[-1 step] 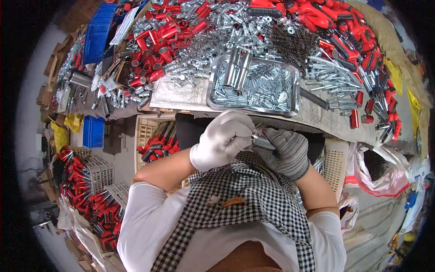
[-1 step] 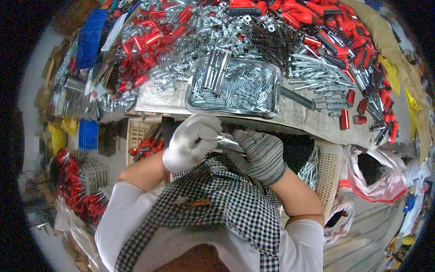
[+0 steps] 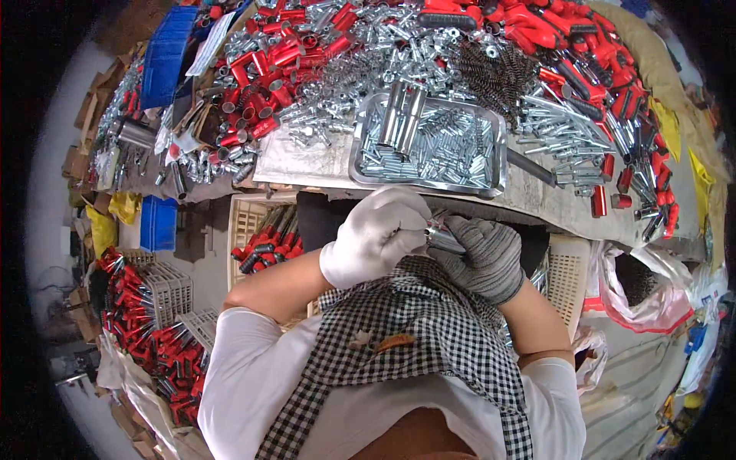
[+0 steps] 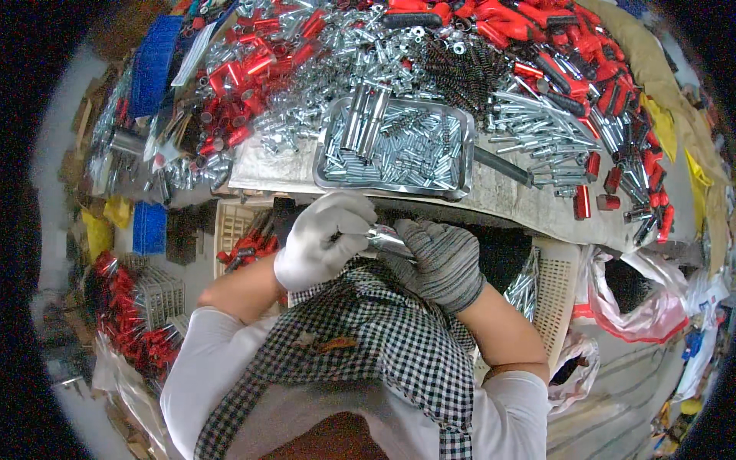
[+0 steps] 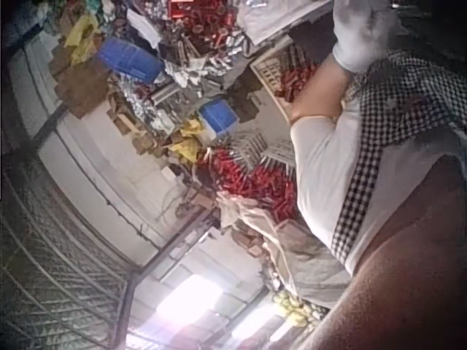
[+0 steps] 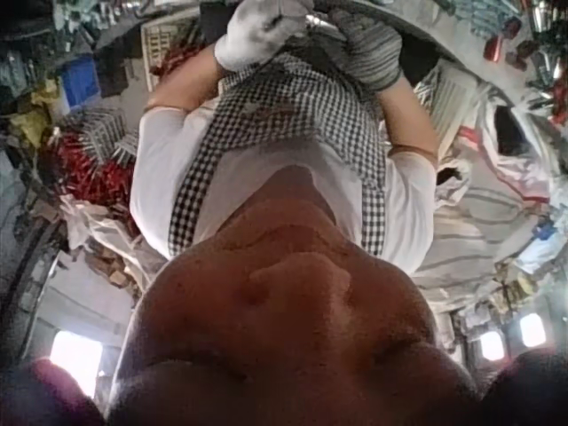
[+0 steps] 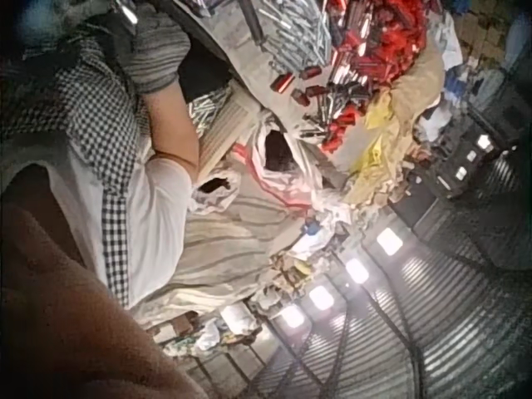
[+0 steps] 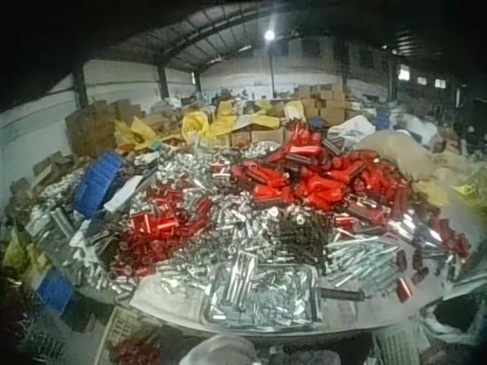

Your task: Assembling red plastic handles onto silver metal rods using a hand-operated crimping tool at a factory workstation.

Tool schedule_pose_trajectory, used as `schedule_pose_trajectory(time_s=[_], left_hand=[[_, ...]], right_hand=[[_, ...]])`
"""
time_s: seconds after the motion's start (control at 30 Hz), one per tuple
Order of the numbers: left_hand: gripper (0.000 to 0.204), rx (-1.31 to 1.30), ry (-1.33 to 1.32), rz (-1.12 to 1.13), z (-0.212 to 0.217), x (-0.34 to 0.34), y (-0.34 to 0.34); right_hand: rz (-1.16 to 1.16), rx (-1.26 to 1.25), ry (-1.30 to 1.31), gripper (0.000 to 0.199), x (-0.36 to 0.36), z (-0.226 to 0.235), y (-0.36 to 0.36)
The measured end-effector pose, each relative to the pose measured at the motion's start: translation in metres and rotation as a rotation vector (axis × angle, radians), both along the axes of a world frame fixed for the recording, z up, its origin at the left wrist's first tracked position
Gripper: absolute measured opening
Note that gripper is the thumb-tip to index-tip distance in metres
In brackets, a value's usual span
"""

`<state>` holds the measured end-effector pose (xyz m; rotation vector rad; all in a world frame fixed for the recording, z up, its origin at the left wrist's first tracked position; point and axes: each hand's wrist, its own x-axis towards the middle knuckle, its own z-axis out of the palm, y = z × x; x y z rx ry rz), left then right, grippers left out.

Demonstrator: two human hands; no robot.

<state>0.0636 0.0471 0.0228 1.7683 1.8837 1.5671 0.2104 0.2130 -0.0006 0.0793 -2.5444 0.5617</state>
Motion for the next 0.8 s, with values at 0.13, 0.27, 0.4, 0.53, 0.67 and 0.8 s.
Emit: schedule_pose_trajectory(time_s=[0.13, 0.27, 0.4, 0.53, 0.67, 0.8], left_hand=[[0.015, -0.230, 0.601, -0.108, 0.010, -0.005, 0.005], [0.019, -0.216, 0.557, 0.134, 0.005, 0.003, -0.004], [0.033, -0.862, -0.061, -0.298, 0.029, -0.027, 0.005], [0.037, -0.868, -0.207, -0.255, 0.021, -0.023, 0.005], [0.036, -0.761, -0.053, -0.181, 0.022, -0.018, 0.002], [0.036, -0.487, 0.092, -0.158, 0.019, -0.028, 0.005]], right_hand=[[-0.023, 0.098, -0.132, 0.044, 0.000, 0.010, -0.001], [0.028, 0.108, -0.134, 0.043, -0.001, -0.002, -0.004], [0.124, 0.073, -0.031, 0.045, 0.007, -0.008, -0.011], [0.140, 0.161, -0.076, 0.051, 0.005, -0.005, -0.008], [0.149, 0.140, -0.019, 0.056, 0.010, -0.009, 0.003], [0.108, -0.072, -0.085, 0.058, 0.014, -0.024, 0.020]])
